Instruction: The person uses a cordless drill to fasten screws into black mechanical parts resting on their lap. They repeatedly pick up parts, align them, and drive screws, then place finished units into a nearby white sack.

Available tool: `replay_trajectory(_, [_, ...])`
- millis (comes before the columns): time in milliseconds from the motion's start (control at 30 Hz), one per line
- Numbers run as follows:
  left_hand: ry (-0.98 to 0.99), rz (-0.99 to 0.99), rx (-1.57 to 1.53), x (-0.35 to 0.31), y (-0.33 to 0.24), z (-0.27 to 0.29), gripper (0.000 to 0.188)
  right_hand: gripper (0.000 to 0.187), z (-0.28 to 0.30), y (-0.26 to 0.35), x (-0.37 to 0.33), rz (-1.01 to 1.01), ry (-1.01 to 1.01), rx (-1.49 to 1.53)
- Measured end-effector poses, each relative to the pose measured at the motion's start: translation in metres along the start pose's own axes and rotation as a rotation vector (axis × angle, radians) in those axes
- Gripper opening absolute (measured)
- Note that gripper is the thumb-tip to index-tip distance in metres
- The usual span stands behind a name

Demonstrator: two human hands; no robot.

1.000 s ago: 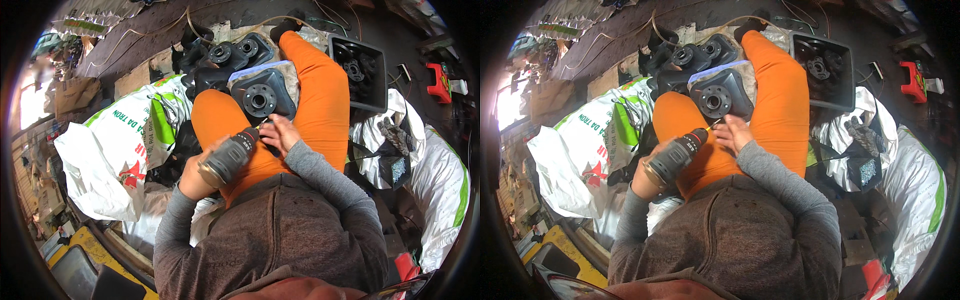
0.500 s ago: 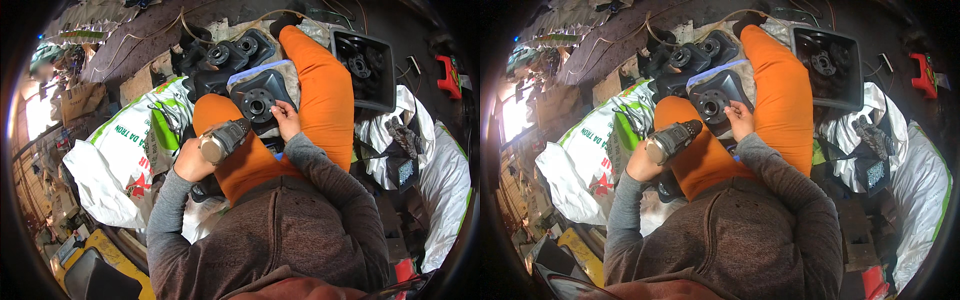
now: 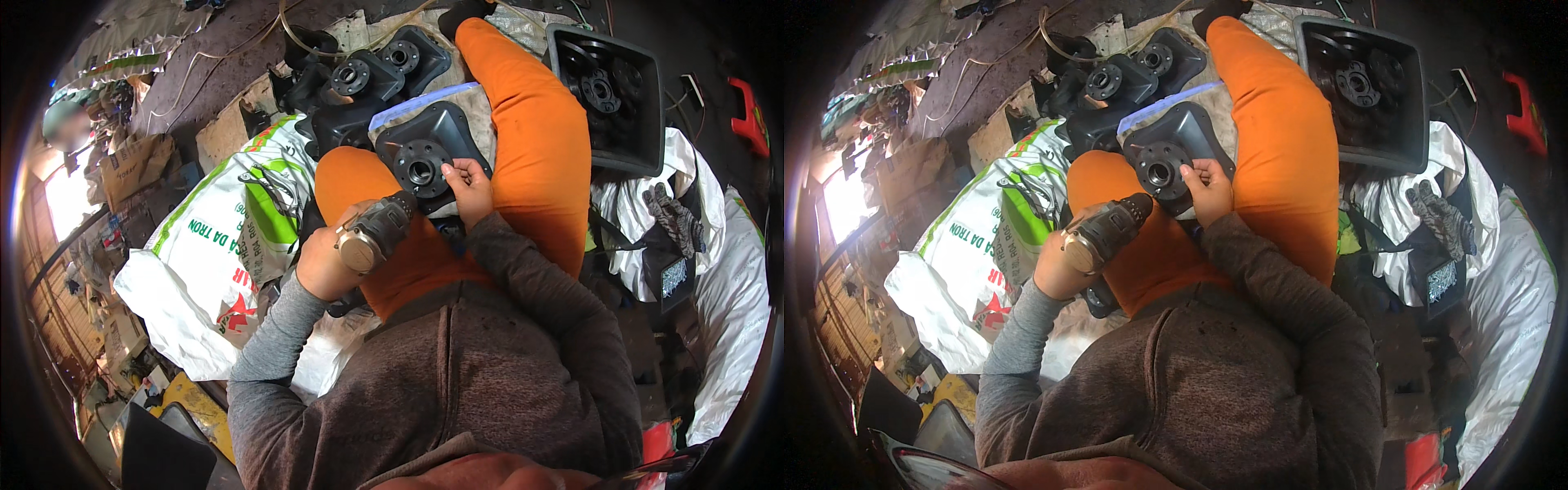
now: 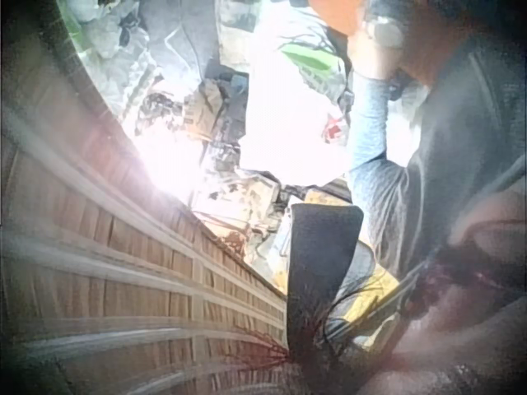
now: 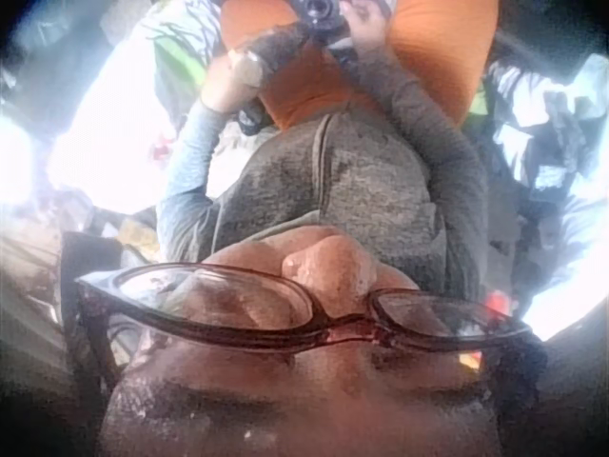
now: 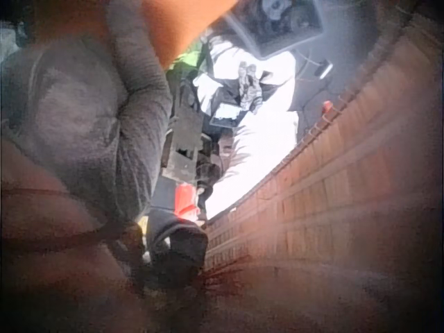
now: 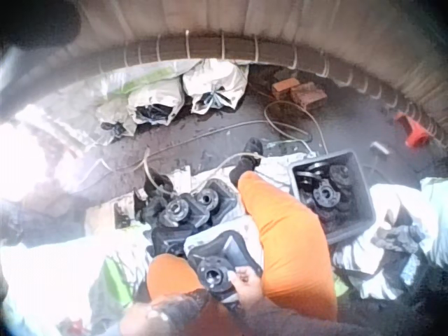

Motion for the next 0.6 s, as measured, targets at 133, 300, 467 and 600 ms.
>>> replay_trajectory(133, [-0.037, -0.063, 0.025, -0.002, 0.014, -0.01, 0.04, 0.027, -0.005, 0.002, -0.004, 0.045, 0.045, -0.037])
replay_trajectory(300, [-0.047, -0.082, 0.135, -0.008, 0.019, -0.008, 0.033, 0.034, -0.009, 0.008, -0.004, 0.147, 0.039, -0.194])
replay_trajectory(467, [-0.186, 0.143, -0.384, -0.025, 0.033, -0.028, 0.039, 0.038, -0.015, 0.006, -0.002, 0.281, -0.048, -0.298])
replay_trajectory(600, [-0.18, 0.139, -0.572, -0.025, 0.024, -0.043, 0.036, 0.047, -0.007, 0.004, 0.003, 0.606, -0.141, -0.588])
Point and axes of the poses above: each hand's wrist, its own x-axis towards the middle knuckle, its own z-axis out of the back of the hand, y = z × x, the point moved 2 cm from there along x, towards the middle knuckle, and after that the axes turned 9 degrees about -y, right-handed, at the moved point
